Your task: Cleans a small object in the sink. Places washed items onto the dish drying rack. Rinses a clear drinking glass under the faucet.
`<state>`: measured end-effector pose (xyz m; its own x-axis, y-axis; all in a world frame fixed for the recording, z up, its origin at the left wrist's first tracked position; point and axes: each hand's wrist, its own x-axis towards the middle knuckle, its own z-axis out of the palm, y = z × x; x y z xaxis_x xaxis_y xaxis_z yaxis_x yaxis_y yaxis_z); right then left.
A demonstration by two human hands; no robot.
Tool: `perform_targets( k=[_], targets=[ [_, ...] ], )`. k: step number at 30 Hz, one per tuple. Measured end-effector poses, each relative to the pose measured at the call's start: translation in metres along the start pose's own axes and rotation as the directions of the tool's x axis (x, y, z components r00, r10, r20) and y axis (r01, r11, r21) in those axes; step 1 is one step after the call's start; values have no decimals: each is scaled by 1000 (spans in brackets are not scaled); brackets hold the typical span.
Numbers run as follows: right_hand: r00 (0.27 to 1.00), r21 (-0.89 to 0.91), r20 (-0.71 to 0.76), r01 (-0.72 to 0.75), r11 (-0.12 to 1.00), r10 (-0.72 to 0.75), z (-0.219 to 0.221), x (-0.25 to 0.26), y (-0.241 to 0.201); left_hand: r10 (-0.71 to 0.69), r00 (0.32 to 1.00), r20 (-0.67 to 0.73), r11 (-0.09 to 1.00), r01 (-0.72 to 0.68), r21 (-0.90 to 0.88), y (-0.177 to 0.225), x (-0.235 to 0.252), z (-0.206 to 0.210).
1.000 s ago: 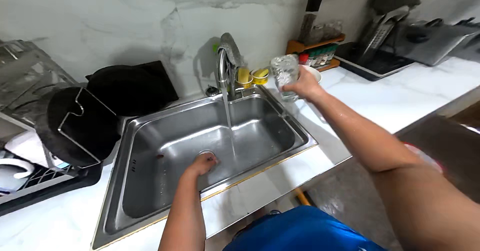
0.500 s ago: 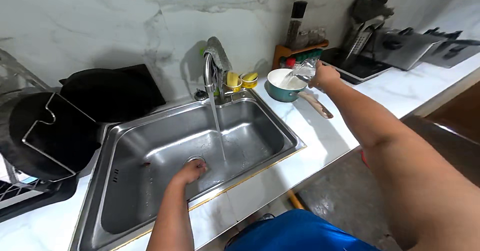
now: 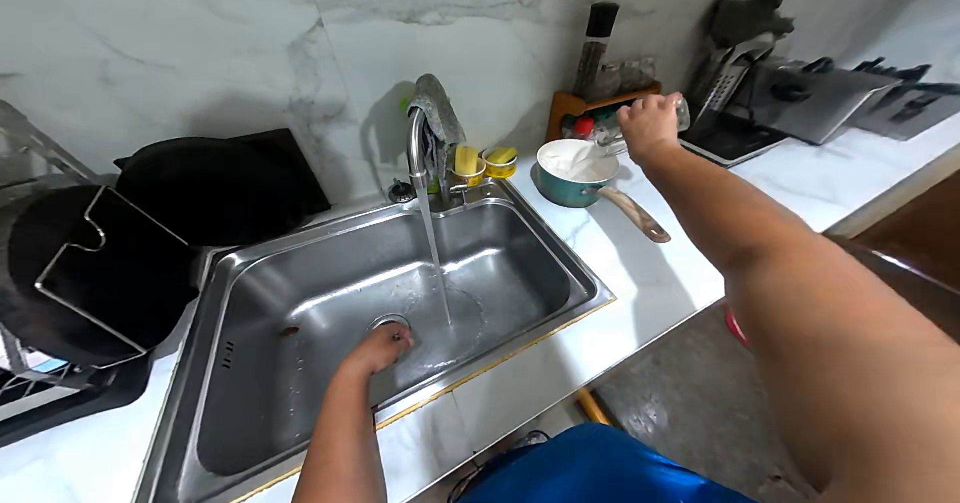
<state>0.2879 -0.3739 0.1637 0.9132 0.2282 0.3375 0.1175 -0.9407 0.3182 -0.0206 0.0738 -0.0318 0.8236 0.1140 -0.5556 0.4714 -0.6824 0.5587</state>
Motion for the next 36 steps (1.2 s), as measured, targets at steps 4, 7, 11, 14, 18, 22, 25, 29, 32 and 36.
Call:
perform_targets(
  k=[4,7,11,14,18,22,25,29,32,36],
  targets=[
    [989,-22,-144,43,999,-46,-29,1,-25,9,1000,0,1000,-9,15,2,-1,-1],
    [996,341,-83,5,940,25,-56,-28,-68,7,1000,9,1000,-7,20,3,0,-2],
    [961,740,252,-117,662,-112,-28,-78,-150,4,1000,15,999,-5,32,1,3,-1],
    [868,907,337,-196,373,-365,16,-120,-224,16,1000,12,1000,-16,21,-1,2,-1],
    [791,966,257,-214,143,-555,23,-157,-281,17,1000,7,1000,-17,0,0,-1,-1],
    [787,976,217,-180,123,-578,19,-171,-296,-3,1000,-8,1000,3,-19,-5,-1,1],
    [786,974,220,-214,80,-578,23,-174,-299,9,1000,-10,1000,-9,-1,-2,-3,1],
    [769,964,241,-259,55,-592,31,-175,-299,19,1000,4,998,-19,56,6,-7,1],
    [761,959,251,-280,47,-599,31,-175,-299,49,999,-4,996,-49,71,3,-4,2],
    [771,952,245,-305,-3,-588,31,-176,-299,48,999,6,997,-48,63,3,-3,0]
  ],
)
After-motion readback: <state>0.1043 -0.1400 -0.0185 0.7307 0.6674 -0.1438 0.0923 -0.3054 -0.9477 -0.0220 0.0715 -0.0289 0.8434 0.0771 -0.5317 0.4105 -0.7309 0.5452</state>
